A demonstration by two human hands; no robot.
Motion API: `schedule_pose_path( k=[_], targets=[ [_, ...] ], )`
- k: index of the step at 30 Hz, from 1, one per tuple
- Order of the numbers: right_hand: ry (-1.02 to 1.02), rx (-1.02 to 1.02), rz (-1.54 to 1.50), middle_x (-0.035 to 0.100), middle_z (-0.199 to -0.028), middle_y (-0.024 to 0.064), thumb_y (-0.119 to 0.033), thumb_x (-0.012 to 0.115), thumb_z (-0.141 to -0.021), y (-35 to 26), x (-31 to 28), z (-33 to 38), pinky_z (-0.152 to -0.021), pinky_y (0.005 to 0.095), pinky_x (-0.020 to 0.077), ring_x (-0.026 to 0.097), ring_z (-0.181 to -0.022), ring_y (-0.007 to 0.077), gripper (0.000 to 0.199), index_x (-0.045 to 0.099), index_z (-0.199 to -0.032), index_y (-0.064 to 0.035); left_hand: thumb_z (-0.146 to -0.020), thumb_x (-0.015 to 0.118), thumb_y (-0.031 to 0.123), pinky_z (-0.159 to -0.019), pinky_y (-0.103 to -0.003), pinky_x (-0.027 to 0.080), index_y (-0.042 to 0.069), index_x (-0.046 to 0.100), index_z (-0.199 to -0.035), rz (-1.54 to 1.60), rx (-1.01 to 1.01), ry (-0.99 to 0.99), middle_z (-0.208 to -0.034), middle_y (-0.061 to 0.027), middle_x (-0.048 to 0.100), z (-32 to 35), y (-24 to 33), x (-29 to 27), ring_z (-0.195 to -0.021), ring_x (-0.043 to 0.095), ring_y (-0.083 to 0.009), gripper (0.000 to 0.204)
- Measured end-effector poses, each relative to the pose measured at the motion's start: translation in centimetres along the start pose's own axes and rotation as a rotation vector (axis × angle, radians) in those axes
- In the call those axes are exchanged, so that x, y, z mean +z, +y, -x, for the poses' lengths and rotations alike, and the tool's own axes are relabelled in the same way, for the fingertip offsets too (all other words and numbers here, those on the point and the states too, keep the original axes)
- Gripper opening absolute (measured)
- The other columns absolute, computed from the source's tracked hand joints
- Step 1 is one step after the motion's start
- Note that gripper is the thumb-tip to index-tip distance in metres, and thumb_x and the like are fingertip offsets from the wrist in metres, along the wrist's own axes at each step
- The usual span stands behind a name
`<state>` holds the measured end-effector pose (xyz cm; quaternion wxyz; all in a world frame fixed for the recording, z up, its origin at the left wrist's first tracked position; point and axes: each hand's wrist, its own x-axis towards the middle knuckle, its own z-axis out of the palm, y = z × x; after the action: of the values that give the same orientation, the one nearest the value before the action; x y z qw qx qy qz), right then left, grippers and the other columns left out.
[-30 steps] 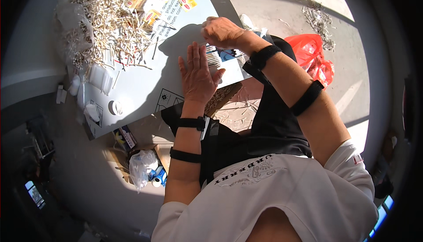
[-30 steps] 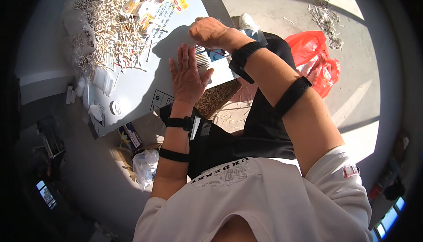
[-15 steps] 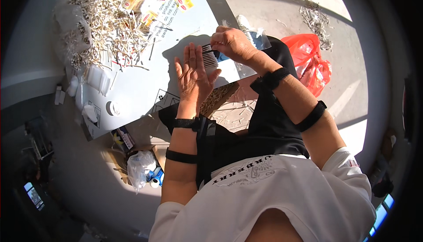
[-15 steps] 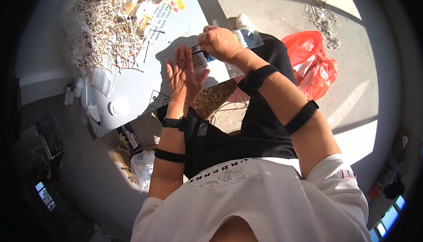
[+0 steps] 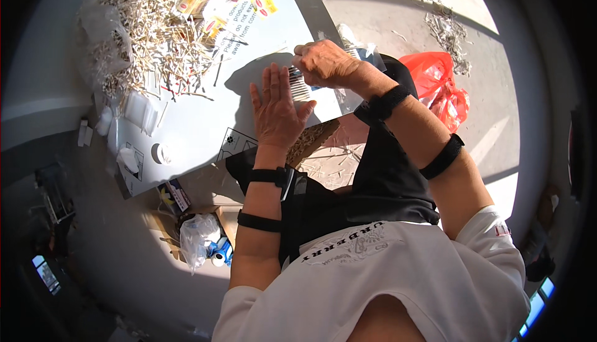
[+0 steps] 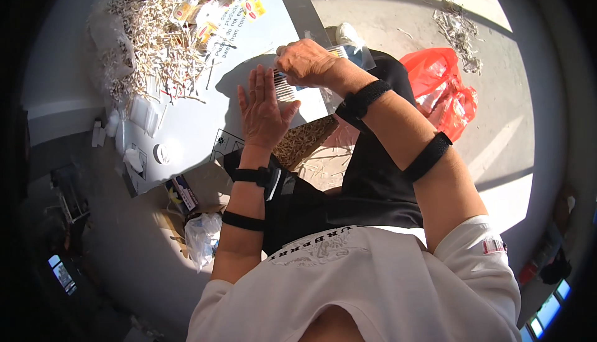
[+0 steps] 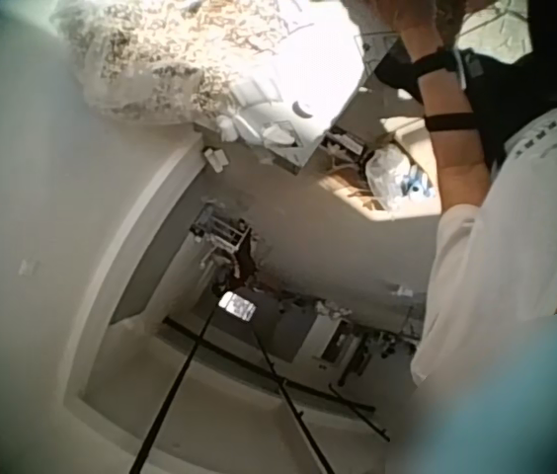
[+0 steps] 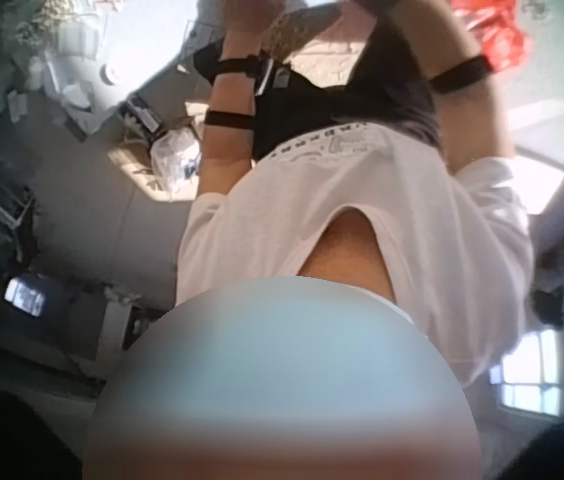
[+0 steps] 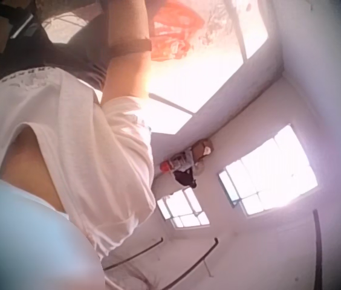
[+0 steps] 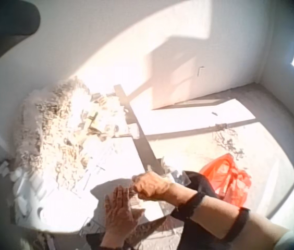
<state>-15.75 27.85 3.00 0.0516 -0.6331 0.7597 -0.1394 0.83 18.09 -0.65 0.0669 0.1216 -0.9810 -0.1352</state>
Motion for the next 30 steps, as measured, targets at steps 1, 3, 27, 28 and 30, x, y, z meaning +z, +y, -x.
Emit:
schedule_pose_path(
  k=[1,3,27,28,30],
  targets=[
    [-0.031,-0.001,-0.001,0.061,-0.083,0.0114,-0.006,0.066,-0.072,0.2,-0.8,0.2,-0.067,0.0370,0.0545,0.065,-0.080,0.0296,0.013,0.060,-0.081,0.0018,-0.087,0.057,0.056,-0.117,-0.053,0.009,0.005,0.025,-0.149,0.001,-0.013,-0.005,-0.156,-0.0145,0.023,0.0,0.0,-0.2,-0.146,0.018,-0.0277,0.087],
    [-0.038,0.036,0.001,0.061,-0.081,0.0108,-0.006,0.068,-0.070,1.2,-1.7,0.7,-0.066,0.0386,0.0532,0.065,-0.078,0.0306,0.014,0.059,-0.078,0.0008,-0.087,0.057,0.055,-0.117,-0.053,0.010,0.004,0.025,-0.149,-0.003,-0.018,-0.009,-0.156,-0.0145,0.024,0.0,0.2,-0.2,-0.146,0.018,-0.0276,0.086],
    [0.188,0.177,-0.250,0.061,-0.085,0.0103,-0.013,0.066,-0.081,-0.1,2.3,-1.6,-0.068,0.0401,0.0528,0.064,-0.081,0.0326,0.008,0.063,-0.078,-0.0064,-0.087,0.057,0.056,-0.115,-0.055,0.010,0.003,0.026,-0.148,-0.019,0.002,0.021,-0.155,-0.0176,0.024,-0.1,0.3,-0.3,-0.146,0.018,-0.0309,0.087],
    [0.201,0.158,-0.249,0.061,-0.085,0.0104,-0.012,0.066,-0.081,-0.3,2.3,-1.2,-0.069,0.0402,0.0528,0.064,-0.082,0.0326,0.009,0.062,-0.077,-0.0057,-0.087,0.057,0.056,-0.115,-0.056,0.010,0.003,0.026,-0.148,-0.026,0.000,0.003,-0.154,-0.0181,0.025,-0.1,0.3,-0.3,-0.145,0.019,-0.0316,0.087],
    [0.194,0.163,-0.218,0.062,-0.092,0.0111,-0.009,0.064,-0.083,-0.9,2.4,-0.7,-0.073,0.0389,0.0530,0.064,-0.088,0.0325,0.006,0.064,-0.081,-0.0030,-0.087,0.056,0.056,-0.115,-0.056,0.011,0.001,0.028,-0.147,-0.030,0.008,0.015,-0.153,-0.0187,0.026,0.1,0.3,-0.2,-0.145,0.020,-0.0325,0.085]
  ],
)
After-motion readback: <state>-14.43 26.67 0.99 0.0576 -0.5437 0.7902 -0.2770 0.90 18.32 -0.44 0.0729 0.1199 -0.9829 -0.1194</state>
